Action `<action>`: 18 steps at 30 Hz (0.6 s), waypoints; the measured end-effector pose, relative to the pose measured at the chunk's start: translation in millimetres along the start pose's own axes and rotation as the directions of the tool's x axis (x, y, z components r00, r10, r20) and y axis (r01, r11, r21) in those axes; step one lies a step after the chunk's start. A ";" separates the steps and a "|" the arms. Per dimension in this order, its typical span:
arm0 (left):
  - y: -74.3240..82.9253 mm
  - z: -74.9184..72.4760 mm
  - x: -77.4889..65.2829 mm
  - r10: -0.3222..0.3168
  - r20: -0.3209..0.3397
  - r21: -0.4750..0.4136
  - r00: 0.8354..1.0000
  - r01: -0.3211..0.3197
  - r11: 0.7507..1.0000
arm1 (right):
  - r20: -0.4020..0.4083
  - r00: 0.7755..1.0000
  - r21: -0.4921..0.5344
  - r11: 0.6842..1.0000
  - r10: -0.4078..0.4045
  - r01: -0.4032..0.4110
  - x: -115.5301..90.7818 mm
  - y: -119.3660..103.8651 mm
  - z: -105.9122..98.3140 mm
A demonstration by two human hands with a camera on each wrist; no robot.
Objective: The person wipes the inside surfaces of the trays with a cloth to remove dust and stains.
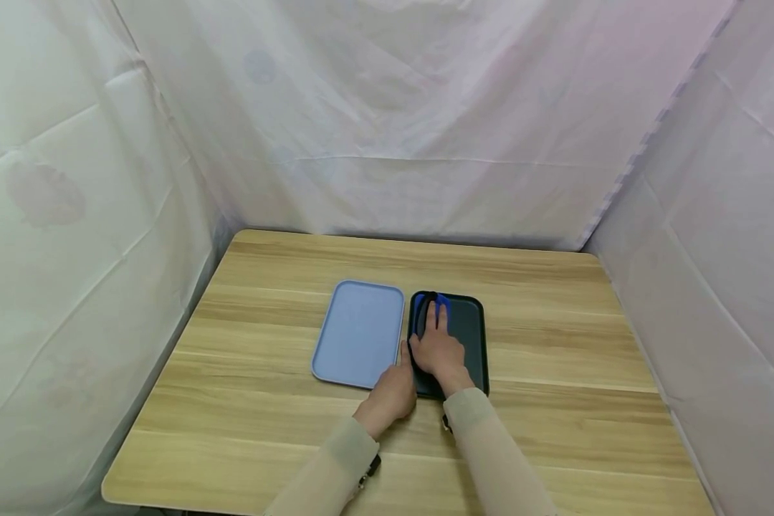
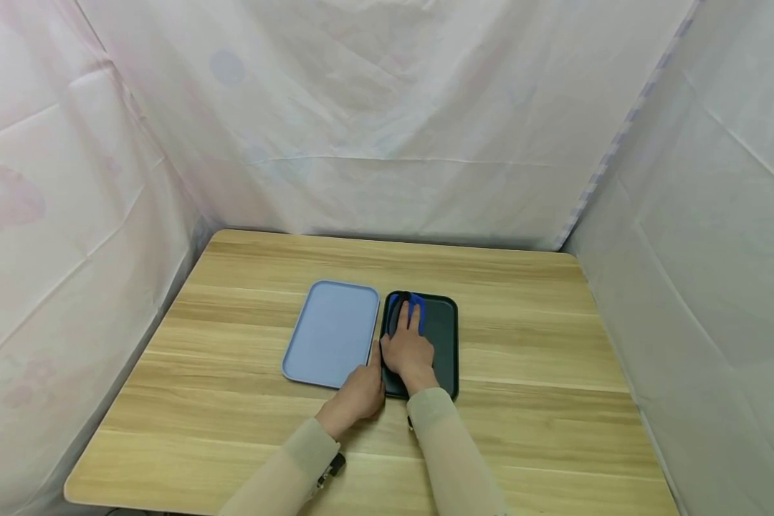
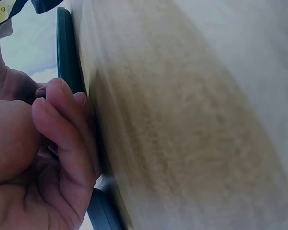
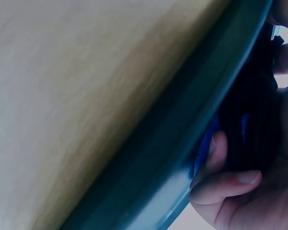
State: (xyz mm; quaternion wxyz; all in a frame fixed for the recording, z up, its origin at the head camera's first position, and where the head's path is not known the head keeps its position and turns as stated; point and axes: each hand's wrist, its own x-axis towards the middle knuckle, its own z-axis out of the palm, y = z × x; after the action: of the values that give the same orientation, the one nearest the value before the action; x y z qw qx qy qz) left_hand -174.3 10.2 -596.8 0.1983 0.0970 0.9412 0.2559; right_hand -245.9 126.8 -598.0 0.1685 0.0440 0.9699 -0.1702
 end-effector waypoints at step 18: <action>-3.7 2.0 1.6 0.020 -0.031 -0.012 0.999 -0.021 1.000 | -0.015 1.000 -0.014 1.000 -0.018 0.017 -26.4 1.1 7.8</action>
State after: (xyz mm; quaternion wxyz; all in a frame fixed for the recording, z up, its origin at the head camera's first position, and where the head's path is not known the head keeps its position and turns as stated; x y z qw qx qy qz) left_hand -175.2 8.5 -600.8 0.1818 0.1015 0.9414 0.2652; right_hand -218.5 124.4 -596.2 0.1598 0.0357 0.9726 -0.1647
